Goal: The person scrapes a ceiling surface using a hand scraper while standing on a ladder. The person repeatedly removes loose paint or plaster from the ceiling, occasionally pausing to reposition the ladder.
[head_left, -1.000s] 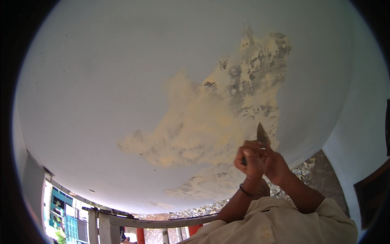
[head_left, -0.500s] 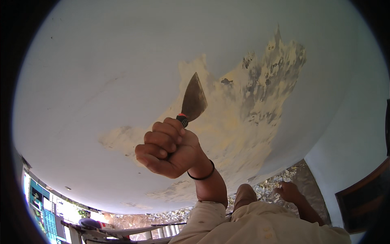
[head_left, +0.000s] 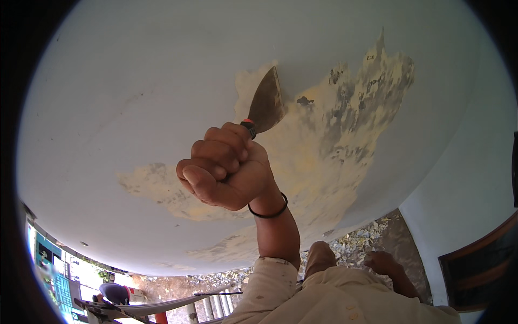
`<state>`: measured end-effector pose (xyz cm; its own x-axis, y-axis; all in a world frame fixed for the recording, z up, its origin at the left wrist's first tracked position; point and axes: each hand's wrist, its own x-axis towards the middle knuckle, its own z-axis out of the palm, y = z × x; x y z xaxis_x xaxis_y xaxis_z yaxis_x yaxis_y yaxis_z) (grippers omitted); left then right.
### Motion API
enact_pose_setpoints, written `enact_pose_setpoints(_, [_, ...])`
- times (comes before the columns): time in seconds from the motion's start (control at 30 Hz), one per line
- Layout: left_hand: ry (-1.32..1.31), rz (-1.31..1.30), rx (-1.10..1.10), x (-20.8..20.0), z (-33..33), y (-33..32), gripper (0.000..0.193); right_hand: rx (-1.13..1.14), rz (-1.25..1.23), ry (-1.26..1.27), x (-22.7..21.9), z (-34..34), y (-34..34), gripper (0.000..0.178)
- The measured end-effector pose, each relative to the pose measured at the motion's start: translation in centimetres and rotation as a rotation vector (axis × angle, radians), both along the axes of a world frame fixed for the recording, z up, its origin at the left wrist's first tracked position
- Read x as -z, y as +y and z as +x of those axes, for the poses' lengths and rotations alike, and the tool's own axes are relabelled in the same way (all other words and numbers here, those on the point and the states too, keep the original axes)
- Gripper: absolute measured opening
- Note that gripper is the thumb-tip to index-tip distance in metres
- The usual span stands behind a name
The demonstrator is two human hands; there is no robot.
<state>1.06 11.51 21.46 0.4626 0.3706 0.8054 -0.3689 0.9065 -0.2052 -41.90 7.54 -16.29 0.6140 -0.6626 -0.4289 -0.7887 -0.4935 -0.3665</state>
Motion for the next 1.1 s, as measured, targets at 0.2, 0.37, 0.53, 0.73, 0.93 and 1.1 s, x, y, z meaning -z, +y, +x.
enact_pose_setpoints(0.2, [0.039,-0.083,0.055,-0.8,-0.6,0.8,0.036,0.008,0.120,-0.003,-2.6,2.9,0.1,0.054])
enact_pose_setpoints(0.37, [0.027,0.012,0.057,-0.1,0.1,-0.6,0.035,-0.026,0.057,-0.010,0.7,2.1,0.7,0.053])
enact_pose_setpoints(0.53, [0.042,-0.081,0.125,-1.3,1.6,-0.1,0.036,-0.030,0.058,-0.029,0.8,1.7,1.2,0.056])
enact_pose_setpoints(0.73, [0.156,-0.051,0.135,-1.5,0.1,-0.9,0.037,-0.055,0.054,0.000,0.5,1.3,1.1,0.057])
enact_pose_setpoints(0.93, [0.148,0.008,0.069,-1.6,0.4,-1.5,0.036,-0.014,0.111,-0.019,-1.8,2.6,1.4,0.060])
enact_pose_setpoints(1.1, [0.146,-0.080,0.176,-2.3,-0.7,-0.6,0.035,-0.035,0.120,-0.070,-2.5,2.6,2.0,0.059])
